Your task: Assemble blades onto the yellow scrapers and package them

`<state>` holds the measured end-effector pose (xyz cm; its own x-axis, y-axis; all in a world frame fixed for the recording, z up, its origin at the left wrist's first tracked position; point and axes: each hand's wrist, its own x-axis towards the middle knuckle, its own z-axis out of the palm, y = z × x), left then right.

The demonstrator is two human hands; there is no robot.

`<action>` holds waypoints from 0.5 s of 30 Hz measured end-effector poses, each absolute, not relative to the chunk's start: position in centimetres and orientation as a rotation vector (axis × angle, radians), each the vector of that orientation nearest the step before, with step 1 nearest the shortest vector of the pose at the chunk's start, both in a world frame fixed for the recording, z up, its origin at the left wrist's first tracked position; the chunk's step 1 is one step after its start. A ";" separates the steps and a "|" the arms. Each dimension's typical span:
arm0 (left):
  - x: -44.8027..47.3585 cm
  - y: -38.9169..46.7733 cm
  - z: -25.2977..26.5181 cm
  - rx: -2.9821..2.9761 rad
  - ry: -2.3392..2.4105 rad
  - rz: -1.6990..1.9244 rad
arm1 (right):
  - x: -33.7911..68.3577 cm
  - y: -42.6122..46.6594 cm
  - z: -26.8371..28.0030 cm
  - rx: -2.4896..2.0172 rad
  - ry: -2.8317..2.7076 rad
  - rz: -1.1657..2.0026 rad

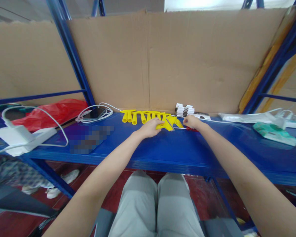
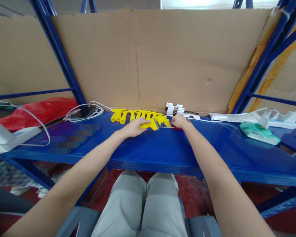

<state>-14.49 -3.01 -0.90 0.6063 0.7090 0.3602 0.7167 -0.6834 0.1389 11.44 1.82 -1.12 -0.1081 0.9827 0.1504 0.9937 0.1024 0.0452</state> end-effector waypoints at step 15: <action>-14.5 -2.6 -1.4 -2.790 -1.185 -0.632 | 12.4 3.1 -1.8 -2.036 -2.262 -0.035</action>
<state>-14.54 -2.58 -1.36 0.6242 0.6799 0.3850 0.6982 -0.7065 0.1157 12.40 3.06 -1.76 -0.1024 0.9908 0.0882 0.9931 0.1070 -0.0487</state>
